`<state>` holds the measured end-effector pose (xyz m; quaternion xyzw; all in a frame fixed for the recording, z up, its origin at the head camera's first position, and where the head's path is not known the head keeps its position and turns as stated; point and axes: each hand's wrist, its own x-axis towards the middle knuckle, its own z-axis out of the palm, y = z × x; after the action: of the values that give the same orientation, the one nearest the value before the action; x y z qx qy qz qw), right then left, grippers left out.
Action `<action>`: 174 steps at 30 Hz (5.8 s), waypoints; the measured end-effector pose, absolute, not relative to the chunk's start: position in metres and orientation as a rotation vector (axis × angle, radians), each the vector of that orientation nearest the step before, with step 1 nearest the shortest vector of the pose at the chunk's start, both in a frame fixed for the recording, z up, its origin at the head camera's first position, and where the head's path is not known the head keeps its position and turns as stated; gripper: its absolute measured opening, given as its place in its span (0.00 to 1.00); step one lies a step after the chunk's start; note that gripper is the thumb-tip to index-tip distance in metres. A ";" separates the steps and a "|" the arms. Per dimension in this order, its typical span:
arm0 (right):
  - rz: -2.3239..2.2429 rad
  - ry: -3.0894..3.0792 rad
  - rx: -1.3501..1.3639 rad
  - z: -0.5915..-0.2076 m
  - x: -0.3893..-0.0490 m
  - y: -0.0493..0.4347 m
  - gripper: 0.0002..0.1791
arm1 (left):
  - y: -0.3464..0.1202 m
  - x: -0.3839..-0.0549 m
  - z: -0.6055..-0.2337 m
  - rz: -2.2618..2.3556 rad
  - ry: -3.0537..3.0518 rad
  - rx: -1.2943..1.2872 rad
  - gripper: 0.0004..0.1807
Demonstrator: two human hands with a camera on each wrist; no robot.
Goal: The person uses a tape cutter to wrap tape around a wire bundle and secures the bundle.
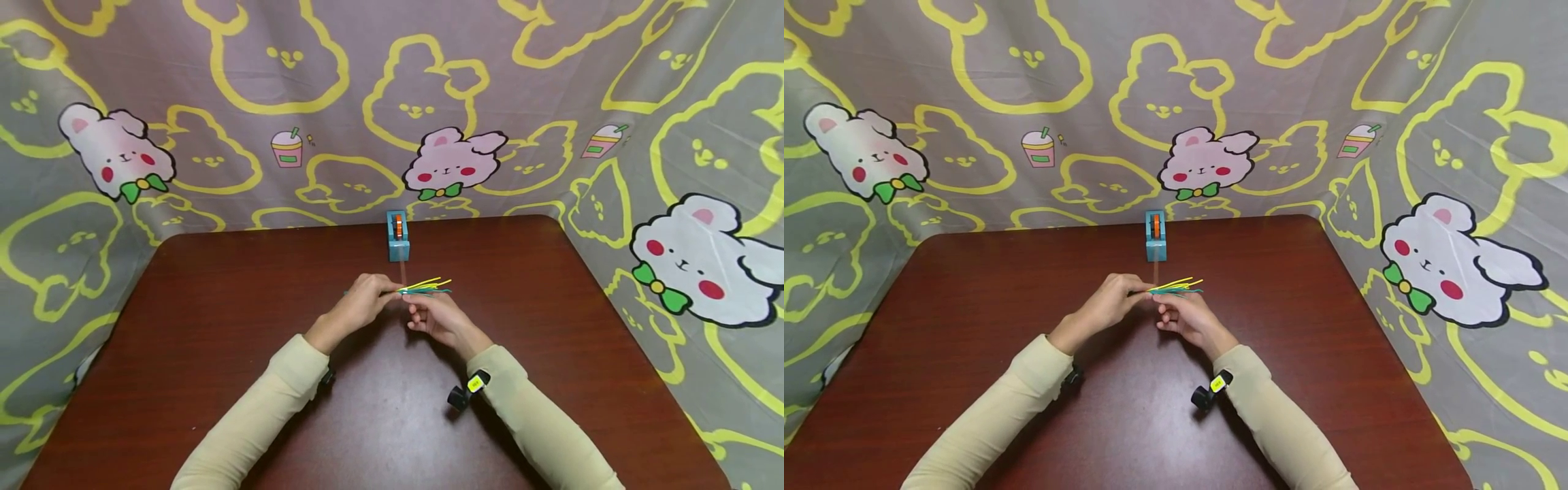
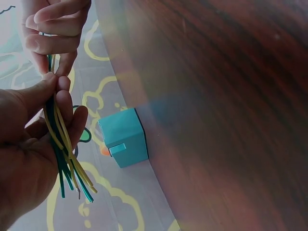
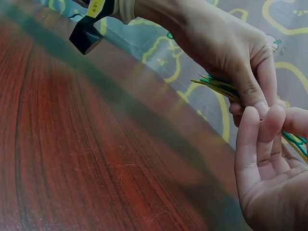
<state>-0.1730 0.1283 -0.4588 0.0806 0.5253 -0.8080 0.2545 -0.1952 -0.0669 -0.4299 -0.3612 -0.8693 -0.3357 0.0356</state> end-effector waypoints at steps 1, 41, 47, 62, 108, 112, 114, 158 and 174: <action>-2.199 1.426 0.217 -0.459 -0.173 0.128 0.12 | -0.067 -0.195 -0.430 -1.032 -2.671 -1.110 0.12; -2.205 1.530 0.091 -0.471 -0.175 0.133 0.10 | -0.080 -0.202 -0.426 -1.138 -2.962 -1.092 0.17; -2.213 1.522 0.062 -0.473 -0.178 0.135 0.12 | -0.080 -0.207 -0.427 -1.231 -2.942 -1.073 0.19; -1.980 1.509 -0.189 -0.472 -0.196 0.168 0.22 | -0.083 -0.213 -0.424 -1.310 -2.882 -1.083 0.11; -1.422 1.797 -0.477 -0.434 -0.243 0.188 0.20 | -0.081 -0.213 -0.427 -1.025 -2.896 -1.012 0.10; -1.401 1.906 -0.544 -0.434 -0.239 0.186 0.17 | -0.082 -0.214 -0.428 -0.988 -2.901 -0.995 0.10; -1.397 1.955 -0.589 -0.434 -0.237 0.184 0.17 | -0.082 -0.214 -0.428 -0.984 -2.908 -0.990 0.10; -1.095 2.768 -1.336 -0.443 -0.211 0.175 0.15 | -0.108 -0.252 -0.441 -2.212 -3.081 -0.756 0.23; -0.869 2.860 -1.080 -0.437 -0.211 0.169 0.21 | -0.103 -0.243 -0.445 -2.145 -2.930 -0.568 0.09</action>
<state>-0.2110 0.1688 -0.4368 -0.3397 0.8997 -0.2734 -0.0180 -0.2428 -0.1033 -0.4451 -0.1491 -0.7690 -0.5629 -0.2637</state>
